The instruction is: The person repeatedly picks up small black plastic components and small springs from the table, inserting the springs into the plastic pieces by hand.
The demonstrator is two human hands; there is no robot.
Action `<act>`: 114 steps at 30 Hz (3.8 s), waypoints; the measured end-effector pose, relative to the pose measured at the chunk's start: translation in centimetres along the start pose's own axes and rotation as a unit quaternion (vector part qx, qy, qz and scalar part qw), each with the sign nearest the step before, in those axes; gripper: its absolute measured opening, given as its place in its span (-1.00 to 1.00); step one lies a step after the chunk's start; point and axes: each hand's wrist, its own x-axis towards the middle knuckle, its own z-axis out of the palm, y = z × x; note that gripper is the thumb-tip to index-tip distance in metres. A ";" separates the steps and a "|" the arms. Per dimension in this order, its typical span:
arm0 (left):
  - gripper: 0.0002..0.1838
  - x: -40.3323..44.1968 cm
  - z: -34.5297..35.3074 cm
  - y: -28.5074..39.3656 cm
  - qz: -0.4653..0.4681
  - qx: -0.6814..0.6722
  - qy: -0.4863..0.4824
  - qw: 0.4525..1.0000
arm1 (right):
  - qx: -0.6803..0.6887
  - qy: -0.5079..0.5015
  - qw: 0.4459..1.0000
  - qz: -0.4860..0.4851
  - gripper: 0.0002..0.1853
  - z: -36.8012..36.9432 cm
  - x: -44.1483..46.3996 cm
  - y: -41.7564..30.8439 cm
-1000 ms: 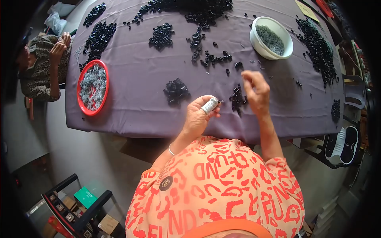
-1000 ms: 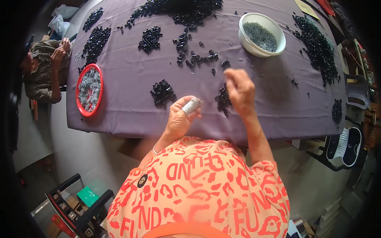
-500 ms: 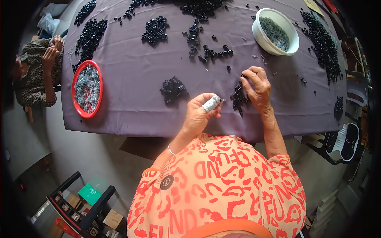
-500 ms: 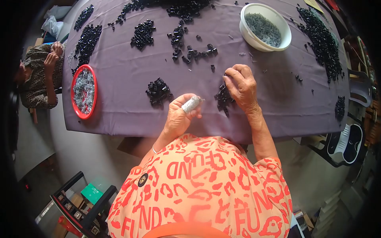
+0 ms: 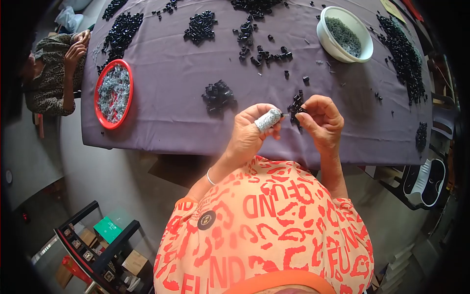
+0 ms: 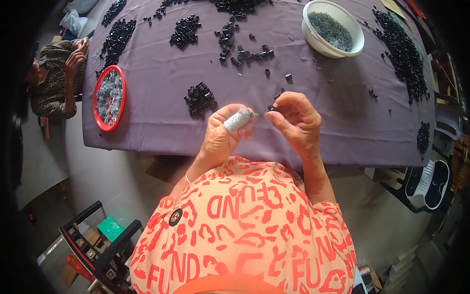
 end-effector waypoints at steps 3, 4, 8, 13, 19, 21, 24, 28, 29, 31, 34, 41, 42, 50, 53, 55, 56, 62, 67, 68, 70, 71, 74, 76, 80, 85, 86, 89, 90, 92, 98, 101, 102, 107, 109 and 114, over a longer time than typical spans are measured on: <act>-0.79 -0.2 0.6 0.1 0.015 0.035 0.016 0.999 | 0.012 -0.028 0.999 -0.014 -0.74 0.4 -0.3 -0.5; -0.79 -0.3 0.6 0.1 0.023 0.034 0.011 0.999 | 0.020 -0.039 0.999 -0.015 -0.74 0.6 -0.4 -0.8; -0.80 -0.5 0.7 0.3 0.048 0.038 0.000 0.998 | 0.042 -0.025 0.998 0.036 -0.78 1.0 -1.1 -1.7; -0.79 -0.6 0.6 0.3 0.069 0.065 0.003 0.996 | -0.026 -0.014 0.999 -0.011 -0.79 1.5 -1.0 -2.0; -0.80 -0.9 0.8 0.7 0.078 0.078 0.015 0.994 | -0.177 -0.037 0.974 -0.138 -0.78 2.2 -0.4 -2.4; -0.79 -0.9 0.8 0.7 0.083 0.090 0.017 0.992 | -0.180 -0.035 0.976 -0.116 -0.78 2.5 -0.4 -2.6; -0.81 -1.1 0.9 0.8 0.076 0.081 0.023 0.994 | -0.119 -0.011 0.992 -0.046 -0.78 3.0 -0.9 -2.7; -0.81 -0.9 0.6 0.5 0.084 0.090 0.016 0.992 | -0.024 -0.021 0.999 -0.001 -0.78 2.8 -0.9 -2.1; -0.82 -0.9 0.6 0.5 0.087 0.096 0.014 0.991 | -0.028 -0.023 0.999 -0.004 -0.77 2.7 -0.8 -2.0; -0.82 -0.8 0.5 0.3 0.092 0.100 0.012 0.991 | -0.036 -0.026 0.999 -0.010 -0.77 2.6 -0.7 -1.8; -0.83 -0.8 0.5 0.1 0.098 0.095 0.015 0.990 | -0.035 -0.024 0.999 -0.013 -0.77 2.8 -0.9 -1.9; -0.83 -0.1 -0.1 -1.5 0.083 0.121 0.061 0.987 | -0.149 0.005 0.983 -0.103 -0.80 3.0 -0.9 0.1; -0.84 0.0 -0.1 -1.7 0.077 0.122 0.071 0.987 | -0.159 0.006 0.981 -0.109 -0.80 2.8 -0.8 0.5; -0.80 1.8 -2.1 -2.0 0.003 0.274 0.097 0.957 | -0.285 -0.028 0.955 -0.082 -0.81 2.2 -0.1 3.0; -0.79 2.4 -2.2 -1.6 -0.019 0.316 0.087 0.945 | -0.323 -0.044 0.941 -0.096 -0.74 2.3 0.1 3.8; -0.77 2.6 -2.5 -1.2 -0.028 0.369 0.063 0.927 | -0.360 -0.063 0.923 -0.125 -0.68 2.3 0.4 4.0; -0.76 2.7 -2.4 -1.3 -0.011 0.392 0.059 0.918 | -0.378 -0.072 0.913 -0.139 -0.65 2.3 0.5 4.1; -0.70 2.9 -2.5 -0.5 -0.048 0.436 0.038 0.898 | -0.402 -0.101 0.898 -0.145 -0.61 2.5 0.6 4.8; -0.73 3.4 -1.4 1.2 -0.126 0.411 0.044 0.902 | -0.400 -0.100 0.901 -0.134 -0.55 2.4 0.5 4.6; -0.74 3.5 -1.4 1.2 -0.128 0.403 0.045 0.905 | -0.392 -0.101 0.905 -0.134 -0.53 2.4 0.5 4.6; -0.74 3.4 -1.6 1.0 -0.132 0.388 0.048 0.911 | -0.394 -0.104 0.903 -0.138 -0.52 2.3 0.5 4.6; -0.75 3.4 -2.0 0.8 -0.128 0.390 0.047 0.911 | -0.395 -0.105 0.902 -0.140 -0.51 2.3 0.5 4.6; -0.72 3.4 -2.1 0.7 -0.104 0.388 0.051 0.914 | -0.399 -0.123 0.895 -0.154 -0.46 2.4 0.7 4.3; -0.71 3.5 -2.4 0.7 -0.103 0.387 0.043 0.915 | -0.390 -0.140 0.897 -0.154 -0.45 2.2 0.7 4.0; -0.74 3.6 -2.4 0.9 -0.117 0.391 0.047 0.912 | -0.398 -0.174 0.890 -0.138 -0.48 1.9 0.9 3.2; -0.80 3.3 -2.5 0.7 -0.101 0.354 0.067 0.927 | -0.397 -0.126 0.887 -0.201 -0.57 3.1 2.3 2.7; -0.80 3.1 -3.0 0.6 -0.070 0.372 0.051 0.924 | -0.394 -0.115 0.886 -0.217 -0.58 3.9 2.7 2.6; -0.80 3.4 -5.9 -1.3 0.108 0.491 -0.005 0.865 | -0.355 -0.143 0.902 -0.202 -0.59 6.7 3.1 3.3; -0.79 3.5 -6.6 -2.0 0.109 0.489 -0.007 0.866 | -0.345 -0.146 0.908 -0.188 -0.55 7.4 2.8 4.5; -0.76 3.6 -8.1 -2.8 0.111 0.485 -0.007 0.867 | -0.340 -0.150 0.916 -0.152 -0.50 7.9 2.6 5.2; -0.78 3.3 -6.6 -3.0 0.184 0.476 0.046 0.859 | -0.323 -0.157 0.922 -0.149 -0.49 7.3 3.0 6.2; -0.75 3.4 -6.2 -2.4 0.130 0.482 0.028 0.866 | -0.324 -0.154 0.921 -0.154 -0.51 7.1 2.9 6.4; -0.70 3.3 -6.4 -2.3 0.083 0.487 0.009 0.869 | -0.316 -0.143 0.924 -0.162 -0.54 6.9 2.8 6.0; -0.83 2.2 -3.4 -0.7 0.015 0.505 0.036 0.862 | -0.288 -0.038 0.934 -0.208 -0.70 3.0 3.0 4.8; -0.80 1.4 -2.9 0.4 -0.004 0.501 0.088 0.861 | -0.360 0.071 0.914 -0.176 -0.74 -0.2 3.5 3.6; -0.83 0.9 -6.6 5.3 0.167 0.578 0.193 0.775 | -0.438 0.137 0.880 -0.123 -0.74 -6.9 5.2 5.1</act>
